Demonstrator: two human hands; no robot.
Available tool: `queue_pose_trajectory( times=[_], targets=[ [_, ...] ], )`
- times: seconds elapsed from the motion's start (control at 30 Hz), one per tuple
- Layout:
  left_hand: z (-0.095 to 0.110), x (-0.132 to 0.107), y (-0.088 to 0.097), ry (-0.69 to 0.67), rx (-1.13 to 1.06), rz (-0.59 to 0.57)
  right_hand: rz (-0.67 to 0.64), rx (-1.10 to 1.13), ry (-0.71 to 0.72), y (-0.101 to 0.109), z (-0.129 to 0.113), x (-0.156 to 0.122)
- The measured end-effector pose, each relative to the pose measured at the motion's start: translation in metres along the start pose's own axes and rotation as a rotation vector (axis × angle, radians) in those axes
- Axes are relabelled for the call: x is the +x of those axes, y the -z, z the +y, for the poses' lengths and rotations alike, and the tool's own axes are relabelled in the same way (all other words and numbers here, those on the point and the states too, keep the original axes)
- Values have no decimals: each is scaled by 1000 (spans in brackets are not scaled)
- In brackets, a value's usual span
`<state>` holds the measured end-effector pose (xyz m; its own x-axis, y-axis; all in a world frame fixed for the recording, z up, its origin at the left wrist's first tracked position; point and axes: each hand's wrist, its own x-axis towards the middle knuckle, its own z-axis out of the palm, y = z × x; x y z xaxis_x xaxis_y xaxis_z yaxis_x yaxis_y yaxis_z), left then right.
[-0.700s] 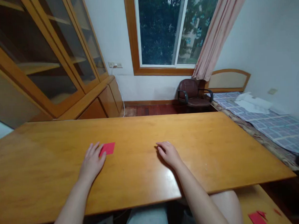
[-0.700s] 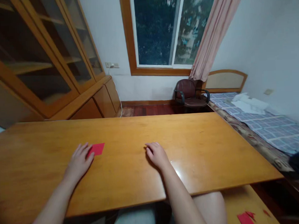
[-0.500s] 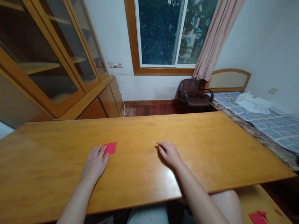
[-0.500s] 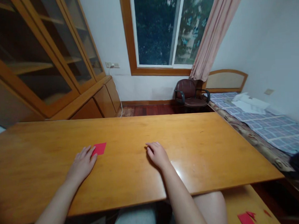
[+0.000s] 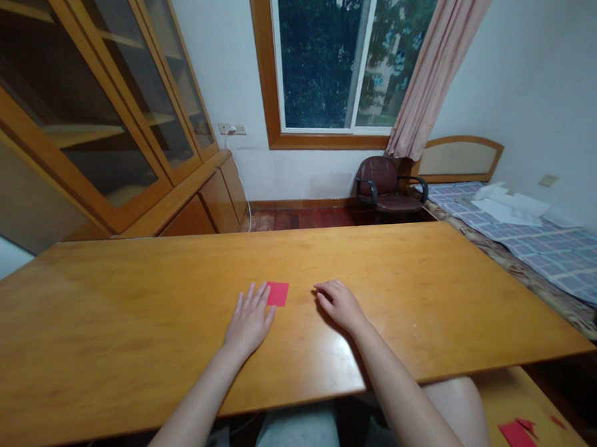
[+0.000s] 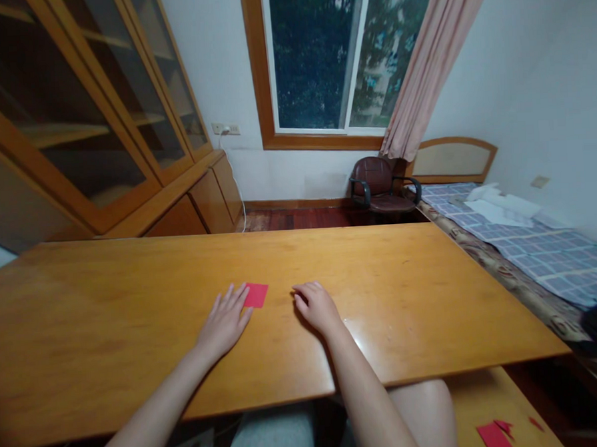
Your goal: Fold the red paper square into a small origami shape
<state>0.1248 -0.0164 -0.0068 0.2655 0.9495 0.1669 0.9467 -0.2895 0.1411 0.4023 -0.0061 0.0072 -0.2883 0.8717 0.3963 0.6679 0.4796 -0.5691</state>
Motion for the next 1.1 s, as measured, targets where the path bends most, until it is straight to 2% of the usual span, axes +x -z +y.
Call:
queue_pose_trajectory(
  times=[0.1,0.2,0.33,0.63,1.1],
  targets=[
    [21,13,-3,-70,-50,-20,-36,-10,18,2,-2,1],
    [30,24,-4,-137,-79,-58,-78,-28,37,4,-5,2],
    [28,31,-4,-216,-134,-22,-114,-65,58,5,-6,3],
    [24,25,-1,-171,-242,56,-156,-90,32,4,-8,3],
    [22,26,2,-222,-353,94,-149,-95,34,6,-9,3]
  ],
)
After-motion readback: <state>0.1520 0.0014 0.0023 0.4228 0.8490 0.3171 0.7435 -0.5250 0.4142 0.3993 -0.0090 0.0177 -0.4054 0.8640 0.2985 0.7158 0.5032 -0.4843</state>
